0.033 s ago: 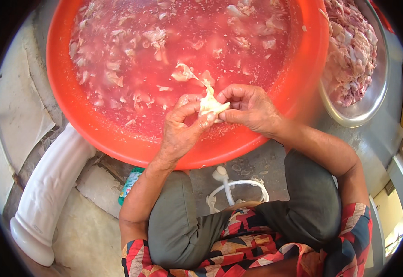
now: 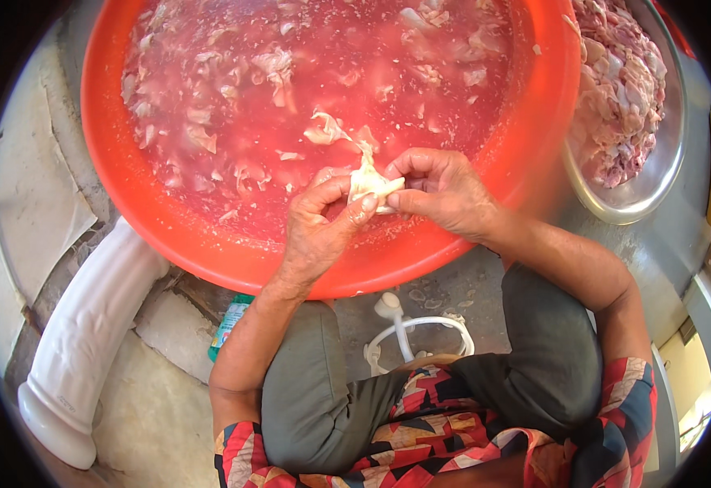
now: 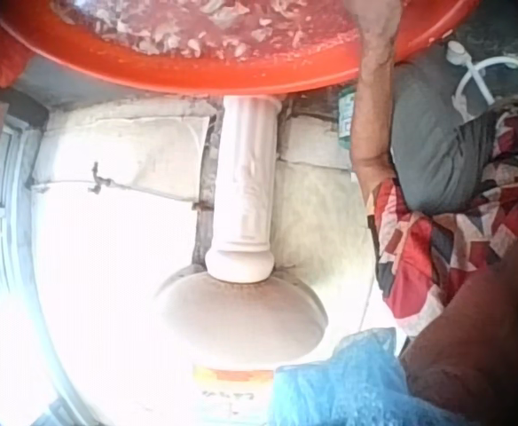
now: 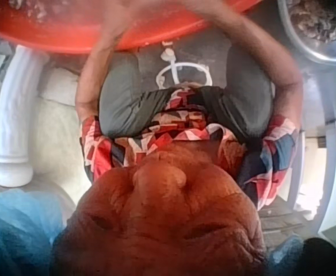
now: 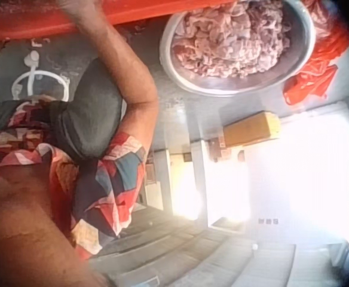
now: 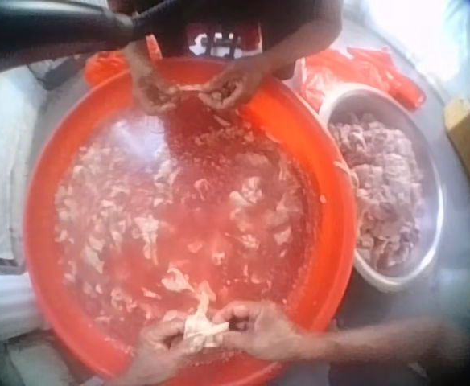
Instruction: The person sits cross-legged and repeatedly picks pieces of raw meat from a red basin of water, rinses them by hand, and places them into a nearby metal bowl. The person continues this process for the duration of the clip.
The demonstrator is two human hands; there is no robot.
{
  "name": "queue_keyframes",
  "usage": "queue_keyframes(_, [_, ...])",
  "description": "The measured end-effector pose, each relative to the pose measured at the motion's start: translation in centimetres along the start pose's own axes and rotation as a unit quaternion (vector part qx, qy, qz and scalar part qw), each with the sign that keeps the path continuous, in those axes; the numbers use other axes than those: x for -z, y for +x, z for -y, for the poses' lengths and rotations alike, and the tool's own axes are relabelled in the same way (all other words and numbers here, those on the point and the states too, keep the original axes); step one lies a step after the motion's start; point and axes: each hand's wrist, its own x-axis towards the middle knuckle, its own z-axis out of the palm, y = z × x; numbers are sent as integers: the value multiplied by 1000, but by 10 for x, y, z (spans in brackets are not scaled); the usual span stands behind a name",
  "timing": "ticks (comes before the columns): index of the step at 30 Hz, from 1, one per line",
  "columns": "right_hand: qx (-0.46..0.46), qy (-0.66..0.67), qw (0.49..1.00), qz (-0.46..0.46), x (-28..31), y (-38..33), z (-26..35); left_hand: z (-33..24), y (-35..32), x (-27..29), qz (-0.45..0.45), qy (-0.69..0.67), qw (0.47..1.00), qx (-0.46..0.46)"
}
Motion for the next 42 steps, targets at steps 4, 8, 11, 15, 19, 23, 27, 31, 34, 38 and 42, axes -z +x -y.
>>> queue_keyframes(4, [-1,-24,1000,-13,3,-1,4,-4,-1,-4,3,-79,996,30])
queue_keyframes(8, [-9,-27,1000,-3,3,-3,3,-5,0,-3,17,-120,992,44])
queue_keyframes(11, [-8,-16,1000,1,3,-3,1,-4,0,-1,26,-138,989,39])
queue_keyframes(15, [-3,15,1000,10,5,-2,-3,-4,0,-1,25,-158,986,51])
queue_keyframes(19, [-40,-4,999,11,-1,-4,12,-4,-1,-1,40,-162,984,64])
queue_keyframes(23, [-56,-55,997,13,0,0,4,0,-2,-1,73,-133,988,34])
queue_keyframes(27, [-42,0,999,19,1,-1,-4,-4,-1,-4,42,-168,983,62])
queue_keyframes(31, [19,-123,988,94,1,-4,-6,-1,1,-3,10,-140,989,54])
queue_keyframes(34, [13,-265,961,79,1,-8,15,5,-2,7,19,-99,994,31])
queue_keyframes(38, [98,-292,951,18,10,-1,15,-15,-11,13,34,11,991,128])
queue_keyframes(42, [290,-336,891,95,-3,18,8,-19,-17,13,62,44,994,82])
